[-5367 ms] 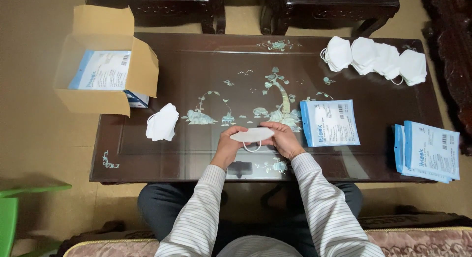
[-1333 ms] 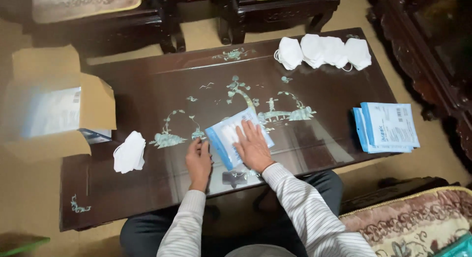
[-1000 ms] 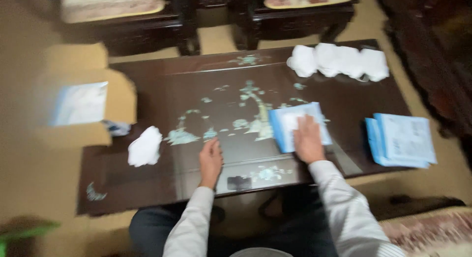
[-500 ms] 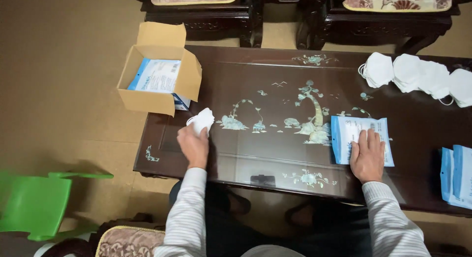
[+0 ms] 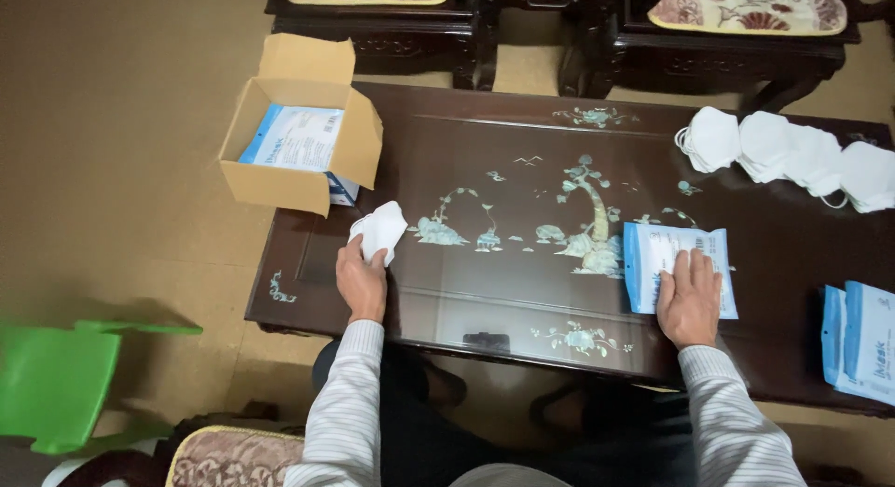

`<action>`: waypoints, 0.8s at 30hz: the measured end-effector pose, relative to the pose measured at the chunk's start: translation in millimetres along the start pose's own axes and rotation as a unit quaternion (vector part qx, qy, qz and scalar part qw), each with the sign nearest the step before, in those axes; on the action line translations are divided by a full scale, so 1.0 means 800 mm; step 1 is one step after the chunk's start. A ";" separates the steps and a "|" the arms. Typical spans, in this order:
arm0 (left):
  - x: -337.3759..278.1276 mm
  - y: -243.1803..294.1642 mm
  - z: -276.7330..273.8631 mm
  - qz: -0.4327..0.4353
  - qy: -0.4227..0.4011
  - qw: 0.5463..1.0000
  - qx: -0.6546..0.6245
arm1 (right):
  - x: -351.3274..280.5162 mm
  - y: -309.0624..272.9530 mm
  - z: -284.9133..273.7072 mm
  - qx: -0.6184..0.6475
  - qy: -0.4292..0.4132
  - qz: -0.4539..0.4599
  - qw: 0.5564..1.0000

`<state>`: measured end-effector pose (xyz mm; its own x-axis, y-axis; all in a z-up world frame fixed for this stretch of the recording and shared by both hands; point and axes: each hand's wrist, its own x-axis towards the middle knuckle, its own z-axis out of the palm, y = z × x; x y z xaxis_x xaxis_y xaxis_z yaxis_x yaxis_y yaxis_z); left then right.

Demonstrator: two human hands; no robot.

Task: Manually packaging individual face masks into blue envelopes and stacking them on a table.

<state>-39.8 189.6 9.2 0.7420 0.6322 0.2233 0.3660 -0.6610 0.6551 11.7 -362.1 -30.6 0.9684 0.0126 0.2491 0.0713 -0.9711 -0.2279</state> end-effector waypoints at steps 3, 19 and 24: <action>0.001 -0.008 0.018 0.080 0.063 0.995 -0.014 | -0.002 -0.003 0.003 -0.039 0.026 -0.012 0.999; -0.127 0.187 0.105 -0.284 -0.343 0.771 -0.456 | 0.001 -0.005 0.003 -0.020 0.035 0.007 0.999; -0.119 0.193 0.094 -0.301 -0.359 0.740 -0.483 | -0.003 -0.013 -0.006 0.055 0.191 -0.002 0.980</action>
<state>-11.9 -2.6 34.8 0.8420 0.0872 -0.5324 0.4367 0.4693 0.7675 7.6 -353.1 -24.0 0.8093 -0.0948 0.5797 0.1204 -0.9391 -0.3217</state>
